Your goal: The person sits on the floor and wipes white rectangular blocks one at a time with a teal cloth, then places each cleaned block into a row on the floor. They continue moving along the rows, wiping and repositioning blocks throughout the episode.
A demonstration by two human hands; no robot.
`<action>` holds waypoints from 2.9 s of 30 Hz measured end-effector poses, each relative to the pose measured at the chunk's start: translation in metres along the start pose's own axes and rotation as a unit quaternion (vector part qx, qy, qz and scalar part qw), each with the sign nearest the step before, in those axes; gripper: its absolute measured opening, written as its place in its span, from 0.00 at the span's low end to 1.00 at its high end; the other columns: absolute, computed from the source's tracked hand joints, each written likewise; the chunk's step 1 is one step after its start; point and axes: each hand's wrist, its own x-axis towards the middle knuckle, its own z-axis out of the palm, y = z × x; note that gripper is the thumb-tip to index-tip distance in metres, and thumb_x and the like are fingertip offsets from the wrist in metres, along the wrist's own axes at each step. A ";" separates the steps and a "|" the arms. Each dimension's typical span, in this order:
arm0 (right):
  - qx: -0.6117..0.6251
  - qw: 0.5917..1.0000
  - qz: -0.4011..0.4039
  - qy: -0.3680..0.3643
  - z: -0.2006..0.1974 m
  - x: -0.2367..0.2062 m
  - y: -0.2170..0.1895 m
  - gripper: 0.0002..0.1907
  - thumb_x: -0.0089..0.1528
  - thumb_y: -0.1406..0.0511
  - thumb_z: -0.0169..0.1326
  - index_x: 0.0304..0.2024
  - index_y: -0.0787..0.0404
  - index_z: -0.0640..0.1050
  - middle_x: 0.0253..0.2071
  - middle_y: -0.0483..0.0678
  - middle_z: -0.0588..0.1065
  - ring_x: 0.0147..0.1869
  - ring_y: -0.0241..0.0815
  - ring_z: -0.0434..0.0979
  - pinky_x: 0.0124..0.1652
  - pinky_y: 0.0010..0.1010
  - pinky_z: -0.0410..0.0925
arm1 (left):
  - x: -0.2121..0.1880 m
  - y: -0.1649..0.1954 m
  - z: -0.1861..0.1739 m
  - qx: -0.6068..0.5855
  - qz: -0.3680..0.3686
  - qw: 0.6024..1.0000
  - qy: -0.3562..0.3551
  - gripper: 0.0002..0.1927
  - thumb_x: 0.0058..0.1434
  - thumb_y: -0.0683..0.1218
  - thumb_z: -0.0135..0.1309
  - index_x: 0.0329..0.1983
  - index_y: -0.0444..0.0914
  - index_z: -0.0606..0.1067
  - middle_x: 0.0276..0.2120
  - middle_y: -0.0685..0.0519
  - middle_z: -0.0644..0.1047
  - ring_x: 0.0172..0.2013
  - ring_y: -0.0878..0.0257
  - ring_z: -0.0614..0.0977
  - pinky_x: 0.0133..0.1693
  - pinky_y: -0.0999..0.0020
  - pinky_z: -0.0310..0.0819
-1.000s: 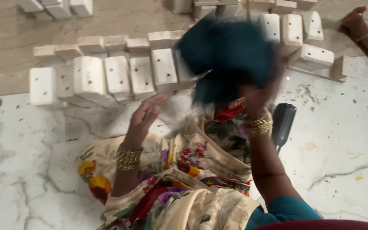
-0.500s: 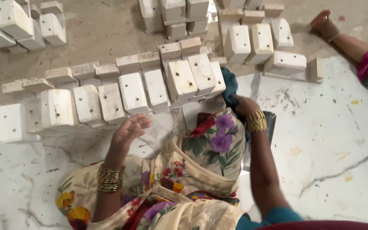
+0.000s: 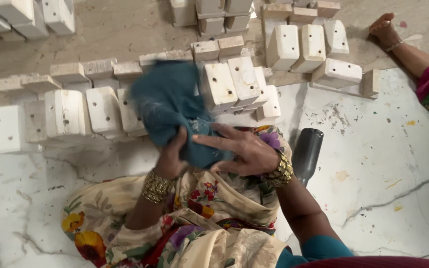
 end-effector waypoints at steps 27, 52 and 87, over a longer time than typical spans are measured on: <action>-0.005 0.865 0.471 0.174 -0.021 -0.092 0.304 0.37 0.66 0.64 0.50 0.74 0.65 0.53 0.70 0.65 0.64 0.73 0.63 0.64 0.67 0.46 0.62 | 0.067 0.072 -0.103 0.815 0.282 0.439 0.252 0.23 0.63 0.59 0.68 0.49 0.38 0.78 0.58 0.53 0.74 0.56 0.46 0.72 0.53 0.43 0.65; -0.165 0.875 0.355 0.283 0.048 -0.105 0.234 0.67 0.46 0.65 0.77 0.78 0.54 0.48 0.68 0.64 0.54 0.71 0.64 0.61 0.67 0.51 0.65 | 0.067 0.070 -0.110 0.812 0.290 0.434 0.260 0.25 0.63 0.61 0.68 0.49 0.38 0.79 0.57 0.52 0.74 0.55 0.45 0.72 0.49 0.43 0.64; 0.007 0.971 0.230 -0.063 0.093 0.014 0.093 0.25 0.65 0.59 0.59 0.63 0.51 0.71 0.49 0.52 0.81 0.48 0.43 0.84 0.48 0.35 0.78 | -0.014 0.134 -0.090 0.473 0.298 0.780 0.281 0.24 0.65 0.57 0.64 0.51 0.33 0.76 0.46 0.45 0.82 0.45 0.55 0.84 0.48 0.57 0.79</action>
